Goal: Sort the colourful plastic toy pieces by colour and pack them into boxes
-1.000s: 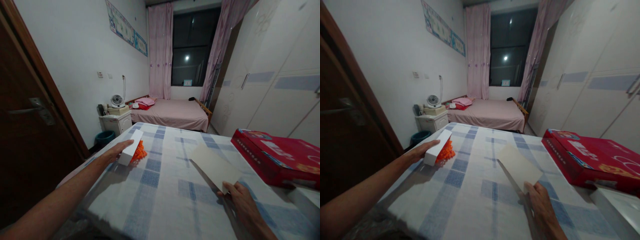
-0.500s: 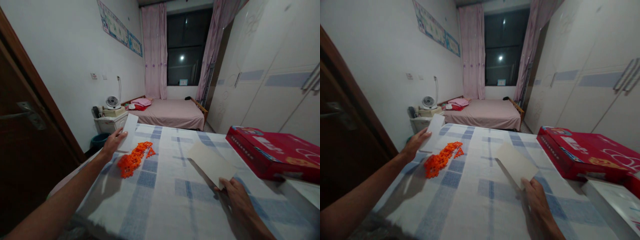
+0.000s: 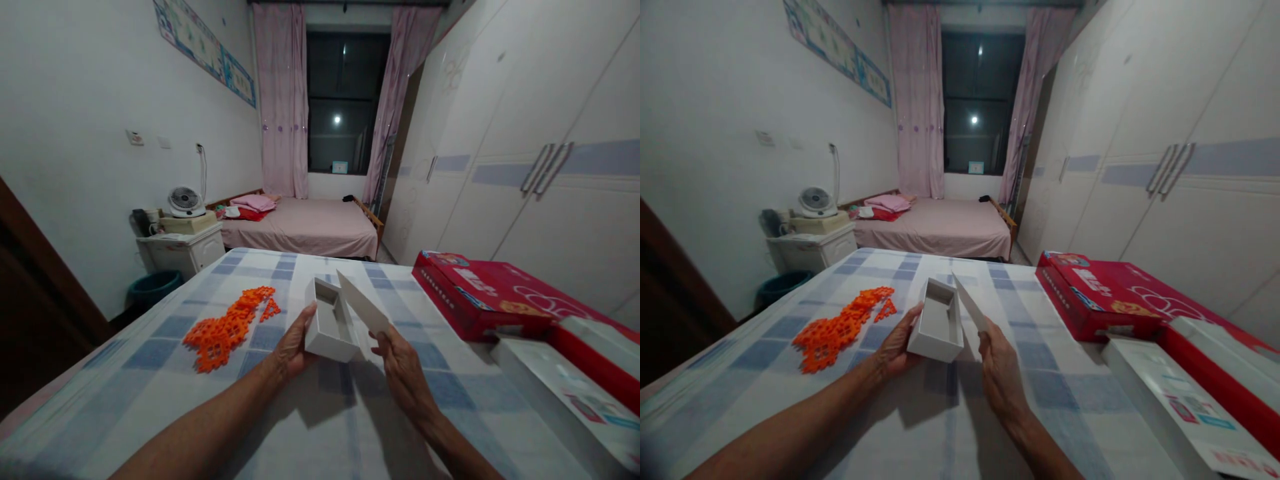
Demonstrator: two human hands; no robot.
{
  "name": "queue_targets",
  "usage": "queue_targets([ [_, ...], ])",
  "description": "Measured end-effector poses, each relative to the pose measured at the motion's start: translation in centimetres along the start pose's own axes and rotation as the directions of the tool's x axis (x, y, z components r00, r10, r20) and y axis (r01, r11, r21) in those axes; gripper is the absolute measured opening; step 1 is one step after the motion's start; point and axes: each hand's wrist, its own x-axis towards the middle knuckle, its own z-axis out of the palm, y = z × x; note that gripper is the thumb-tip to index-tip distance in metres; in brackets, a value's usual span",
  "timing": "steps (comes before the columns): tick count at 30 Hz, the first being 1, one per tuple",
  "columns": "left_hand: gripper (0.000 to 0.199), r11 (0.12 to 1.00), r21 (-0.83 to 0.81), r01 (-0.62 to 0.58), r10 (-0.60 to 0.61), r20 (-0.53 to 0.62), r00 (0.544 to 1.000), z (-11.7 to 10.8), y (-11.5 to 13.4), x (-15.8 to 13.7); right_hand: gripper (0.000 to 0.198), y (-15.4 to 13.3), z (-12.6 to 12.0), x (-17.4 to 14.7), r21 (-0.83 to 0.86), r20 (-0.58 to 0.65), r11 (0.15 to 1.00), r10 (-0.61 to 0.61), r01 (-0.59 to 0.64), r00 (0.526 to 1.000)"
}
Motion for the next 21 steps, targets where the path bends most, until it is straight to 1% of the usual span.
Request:
queue_targets([
  [1,0.037,1.000,0.001,-0.003,0.003,0.005,1.000,0.1,-0.2,0.1,0.036,0.1,0.1,0.4,0.051,0.009,0.995,0.087,-0.087,0.996],
  [3,0.036,1.000,-0.007,-0.016,0.017,0.042,0.999,-0.1,-0.3,0.2,0.031,0.4,0.5,1.6,0.208,0.021,0.939,0.275,-0.273,0.961],
  [4,0.036,1.000,-0.013,-0.024,0.025,0.055,0.998,-0.3,-0.1,0.2,0.028,0.6,0.8,2.5,0.304,0.028,0.895,0.335,-0.327,0.942],
  [5,0.035,0.999,-0.017,-0.037,0.038,0.051,0.998,-0.5,0.1,0.2,0.025,0.7,1.2,3.5,0.402,0.038,0.846,0.367,-0.351,0.929],
  [7,0.033,0.997,-0.014,-0.072,0.072,0.002,0.997,-1.2,0.5,0.1,0.023,0.9,2.5,5.9,0.553,0.065,0.760,0.370,-0.342,0.927],
  [8,0.033,0.996,-0.011,-0.094,0.093,-0.030,0.995,-1.5,0.8,0.0,0.025,0.9,3.3,7.3,0.601,0.093,0.724,0.358,-0.339,0.929],
  [10,0.032,0.991,-0.005,-0.136,0.135,-0.073,0.988,-2.0,1.2,-0.2,0.028,0.6,5.1,10.1,0.642,0.178,0.673,0.334,-0.367,0.926],
  [11,0.032,0.988,-0.007,-0.157,0.156,-0.084,0.984,-2.2,1.3,-0.4,0.027,0.4,6.0,11.4,0.643,0.222,0.662,0.320,-0.385,0.921],
  [13,0.032,0.980,-0.014,-0.196,0.194,-0.103,0.976,-2.5,1.6,-0.7,0.024,0.0,7.7,13.3,0.625,0.309,0.655,0.293,-0.425,0.905],
  [14,0.033,0.976,-0.016,-0.216,0.213,-0.111,0.971,-2.6,1.7,-0.8,0.024,-0.1,8.4,13.7,0.605,0.344,0.659,0.291,-0.447,0.893],
  [16,0.036,0.966,-0.012,-0.258,0.254,-0.132,0.958,-2.7,1.8,-0.9,0.028,-0.2,9.3,13.4,0.556,0.392,0.675,0.301,-0.485,0.869],
  [17,0.037,0.961,-0.009,-0.275,0.271,-0.144,0.952,-2.7,1.8,-0.9,0.032,-0.2,9.5,12.9,0.519,0.418,0.699,0.296,-0.493,0.859],
  [19,0.039,0.954,-0.008,-0.300,0.295,-0.167,0.941,-2.6,1.7,-0.8,0.039,0.0,9.1,11.2,0.414,0.480,0.780,0.252,-0.470,0.840],
  [21,0.039,0.954,-0.013,-0.300,0.294,-0.174,0.940,-2.5,1.6,-0.7,0.045,0.0,8.2,9.5,0.303,0.575,0.852,0.193,-0.426,0.795],
])
